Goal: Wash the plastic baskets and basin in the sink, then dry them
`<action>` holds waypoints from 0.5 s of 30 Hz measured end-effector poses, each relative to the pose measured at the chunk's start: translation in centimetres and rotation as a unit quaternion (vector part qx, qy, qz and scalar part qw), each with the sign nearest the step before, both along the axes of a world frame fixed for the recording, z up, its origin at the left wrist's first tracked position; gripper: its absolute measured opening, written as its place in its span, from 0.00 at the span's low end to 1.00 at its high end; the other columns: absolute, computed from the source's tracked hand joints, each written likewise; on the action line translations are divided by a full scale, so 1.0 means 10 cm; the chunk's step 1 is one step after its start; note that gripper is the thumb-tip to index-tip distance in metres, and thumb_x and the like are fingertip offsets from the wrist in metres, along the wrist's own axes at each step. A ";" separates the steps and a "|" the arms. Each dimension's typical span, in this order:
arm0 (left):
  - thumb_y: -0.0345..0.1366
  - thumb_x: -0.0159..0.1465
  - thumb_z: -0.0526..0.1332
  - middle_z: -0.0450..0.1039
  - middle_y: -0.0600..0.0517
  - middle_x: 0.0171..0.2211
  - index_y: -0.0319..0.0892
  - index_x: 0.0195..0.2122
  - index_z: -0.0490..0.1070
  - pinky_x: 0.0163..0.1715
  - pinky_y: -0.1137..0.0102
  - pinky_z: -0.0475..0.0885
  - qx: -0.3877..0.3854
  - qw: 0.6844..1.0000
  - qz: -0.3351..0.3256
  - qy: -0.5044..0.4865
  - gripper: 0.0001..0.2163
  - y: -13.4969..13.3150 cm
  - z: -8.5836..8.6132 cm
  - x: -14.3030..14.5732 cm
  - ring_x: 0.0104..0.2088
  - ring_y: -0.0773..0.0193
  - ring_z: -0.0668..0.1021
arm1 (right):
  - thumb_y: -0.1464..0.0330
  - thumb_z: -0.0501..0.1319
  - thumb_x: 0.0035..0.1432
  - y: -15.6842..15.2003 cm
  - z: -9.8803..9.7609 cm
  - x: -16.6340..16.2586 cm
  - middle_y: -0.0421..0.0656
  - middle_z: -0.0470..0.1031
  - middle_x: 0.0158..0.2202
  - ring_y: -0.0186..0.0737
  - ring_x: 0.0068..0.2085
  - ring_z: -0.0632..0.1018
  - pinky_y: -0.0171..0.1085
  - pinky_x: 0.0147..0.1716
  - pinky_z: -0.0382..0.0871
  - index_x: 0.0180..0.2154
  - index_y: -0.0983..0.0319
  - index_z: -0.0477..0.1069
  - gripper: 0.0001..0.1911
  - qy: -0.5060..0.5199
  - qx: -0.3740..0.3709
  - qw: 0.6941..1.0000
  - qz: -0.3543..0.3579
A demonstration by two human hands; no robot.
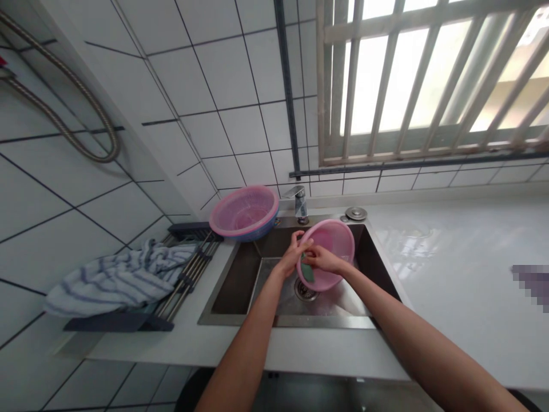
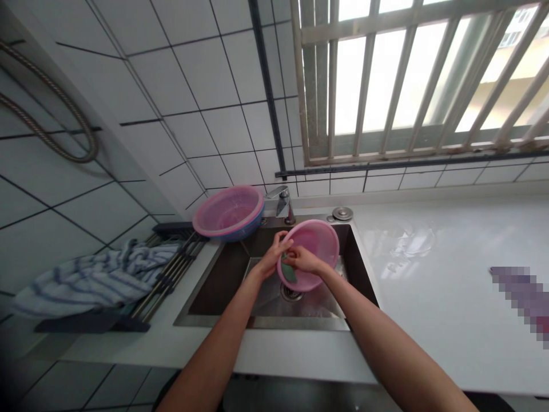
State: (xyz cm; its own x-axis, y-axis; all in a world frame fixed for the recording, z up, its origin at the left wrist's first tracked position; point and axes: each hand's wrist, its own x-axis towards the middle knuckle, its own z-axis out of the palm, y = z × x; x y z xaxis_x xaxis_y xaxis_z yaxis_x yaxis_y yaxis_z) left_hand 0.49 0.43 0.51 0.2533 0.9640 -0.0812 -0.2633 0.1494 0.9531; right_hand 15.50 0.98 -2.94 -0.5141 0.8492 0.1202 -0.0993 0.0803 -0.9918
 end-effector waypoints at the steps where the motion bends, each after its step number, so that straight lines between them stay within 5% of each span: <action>1: 0.44 0.58 0.75 0.79 0.51 0.43 0.47 0.57 0.68 0.43 0.70 0.75 -0.001 1.000 -0.010 -0.002 0.29 0.00 0.00 0.00 0.40 0.62 0.82 | 0.58 0.70 0.50 -0.01 -0.01 -0.02 0.39 0.71 0.26 0.35 0.27 0.67 0.35 0.28 0.61 0.32 0.61 0.73 0.14 -0.010 -0.003 1.000 0.027; 3: 0.43 0.60 0.73 0.80 0.48 0.46 0.46 0.60 0.69 0.47 0.68 0.76 -0.013 0.999 -0.040 -0.026 0.28 -0.01 0.01 0.01 0.44 0.59 0.82 | 0.58 0.69 0.50 0.01 0.01 -0.01 0.40 0.73 0.28 0.37 0.28 0.69 0.36 0.29 0.62 0.33 0.61 0.73 0.14 0.005 0.002 1.000 0.018; 9: 0.43 0.66 0.68 0.83 0.44 0.41 0.40 0.55 0.75 0.44 0.66 0.78 -0.084 0.990 -0.067 -0.088 0.19 0.01 -0.03 0.09 0.39 0.58 0.84 | 0.54 0.67 0.51 0.21 0.10 0.16 0.38 0.70 0.26 0.37 0.28 0.68 0.36 0.29 0.62 0.32 0.59 0.68 0.17 0.118 -0.008 0.961 -0.251; 11: 0.43 0.67 0.67 0.84 0.45 0.40 0.39 0.54 0.76 0.43 0.68 0.79 -0.089 0.990 -0.063 -0.095 0.17 0.01 -0.04 0.09 0.37 0.59 0.84 | 0.53 0.68 0.51 0.20 0.09 0.17 0.39 0.72 0.28 0.38 0.30 0.70 0.36 0.31 0.64 0.34 0.60 0.69 0.18 0.096 0.003 0.973 -0.210; 15: 0.49 0.70 0.62 0.83 0.42 0.33 0.34 0.47 0.78 0.38 0.67 0.80 -0.131 0.983 -0.095 -0.089 0.20 0.03 -0.05 0.07 0.29 0.60 0.84 | 0.54 0.70 0.52 0.10 0.02 0.08 0.41 0.76 0.33 0.38 0.32 0.72 0.37 0.35 0.66 0.36 0.62 0.74 0.19 0.019 0.007 1.000 0.024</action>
State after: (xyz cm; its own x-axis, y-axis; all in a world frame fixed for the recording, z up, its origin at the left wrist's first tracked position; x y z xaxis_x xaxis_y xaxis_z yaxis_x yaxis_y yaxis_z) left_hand 1.15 0.78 0.04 0.4585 0.8504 -0.2582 -0.3660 0.4454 0.8171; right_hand 16.33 1.96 -2.70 -0.5486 0.8219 0.1531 -0.1416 0.0891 -0.9859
